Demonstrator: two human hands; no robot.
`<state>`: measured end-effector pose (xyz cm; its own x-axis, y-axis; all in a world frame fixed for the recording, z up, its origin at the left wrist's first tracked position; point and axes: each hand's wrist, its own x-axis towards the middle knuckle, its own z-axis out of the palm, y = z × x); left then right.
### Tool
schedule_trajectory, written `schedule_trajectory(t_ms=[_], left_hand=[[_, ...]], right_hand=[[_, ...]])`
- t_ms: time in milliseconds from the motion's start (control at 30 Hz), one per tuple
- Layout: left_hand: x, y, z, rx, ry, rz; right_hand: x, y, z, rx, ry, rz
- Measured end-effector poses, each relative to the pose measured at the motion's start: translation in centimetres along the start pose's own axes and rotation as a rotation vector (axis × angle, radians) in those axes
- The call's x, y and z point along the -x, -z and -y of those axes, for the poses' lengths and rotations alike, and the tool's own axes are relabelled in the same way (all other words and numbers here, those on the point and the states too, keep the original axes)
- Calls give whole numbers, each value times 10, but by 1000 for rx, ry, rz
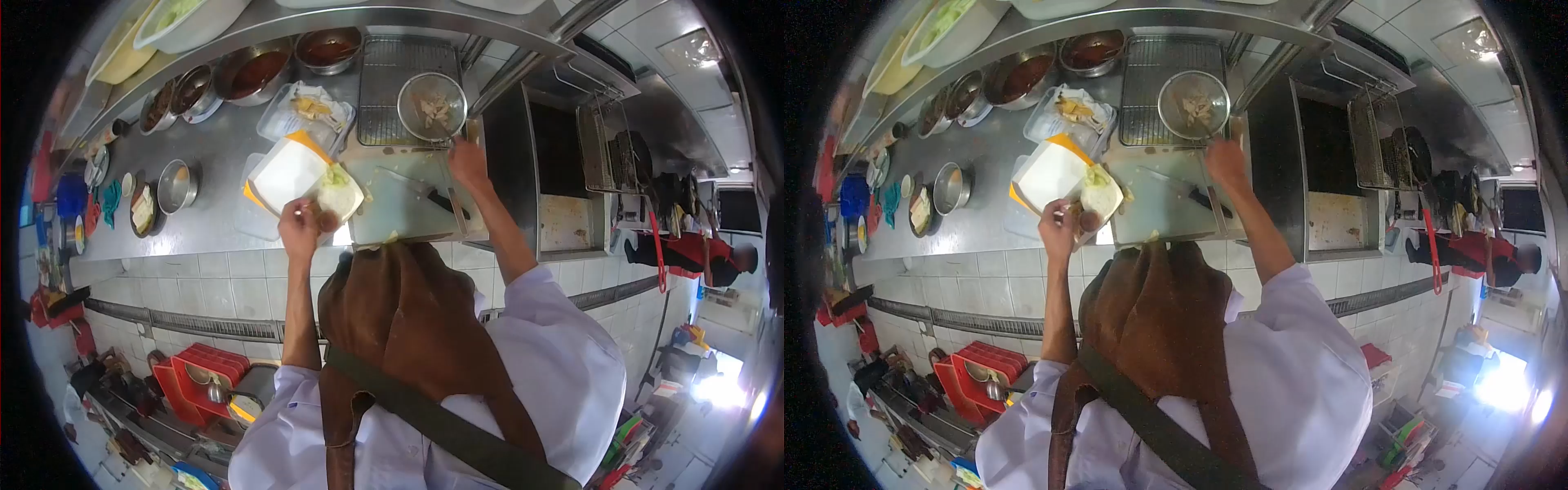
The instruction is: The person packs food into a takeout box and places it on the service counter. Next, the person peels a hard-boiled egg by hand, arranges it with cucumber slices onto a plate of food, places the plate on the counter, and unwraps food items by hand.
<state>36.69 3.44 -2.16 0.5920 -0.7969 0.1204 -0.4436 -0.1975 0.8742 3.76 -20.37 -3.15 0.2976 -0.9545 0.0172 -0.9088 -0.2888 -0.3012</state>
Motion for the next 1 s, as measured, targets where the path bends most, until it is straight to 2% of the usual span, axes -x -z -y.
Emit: schedule_trajectory(t_ms=[33,67,167,300,333,400,433,500,567,600,667,767,900,967,1000], left_hand=[[-8,-13,-3,70,-13,39],[-17,-28,-7,-5,-123,33],[-42,-57,-53,-55,-237,130],[-46,-52,-91,6,-163,118],[-39,-41,-87,67,-130,-26],[-29,-20,-66,150,-139,-303],[-23,-7,-43,225,-94,-353],[-12,20,-3,213,-75,-399],[-2,40,16,165,-10,-377],[2,45,21,126,53,-352],[6,49,27,77,42,-291],[4,47,33,20,22,-203],[11,44,36,-39,34,-148],[11,39,36,-35,5,-145],[13,39,36,-34,-14,-137]], right_hand=[[-2,-7,-1,-4,-2,-7],[-4,-16,2,26,10,18],[-8,-35,0,57,17,20],[5,-12,12,-10,-16,-26],[13,-1,22,-25,7,-3],[25,18,41,-217,245,-93],[34,18,57,-230,254,-78],[48,11,96,-296,511,77],[54,-35,123,-381,782,-44],[54,-42,143,-383,788,-42],[54,-52,176,-75,784,234],[51,-53,186,-59,764,228],[56,3,157,-100,746,176],[52,20,121,-192,537,-31],[48,31,99,-166,512,-48]])
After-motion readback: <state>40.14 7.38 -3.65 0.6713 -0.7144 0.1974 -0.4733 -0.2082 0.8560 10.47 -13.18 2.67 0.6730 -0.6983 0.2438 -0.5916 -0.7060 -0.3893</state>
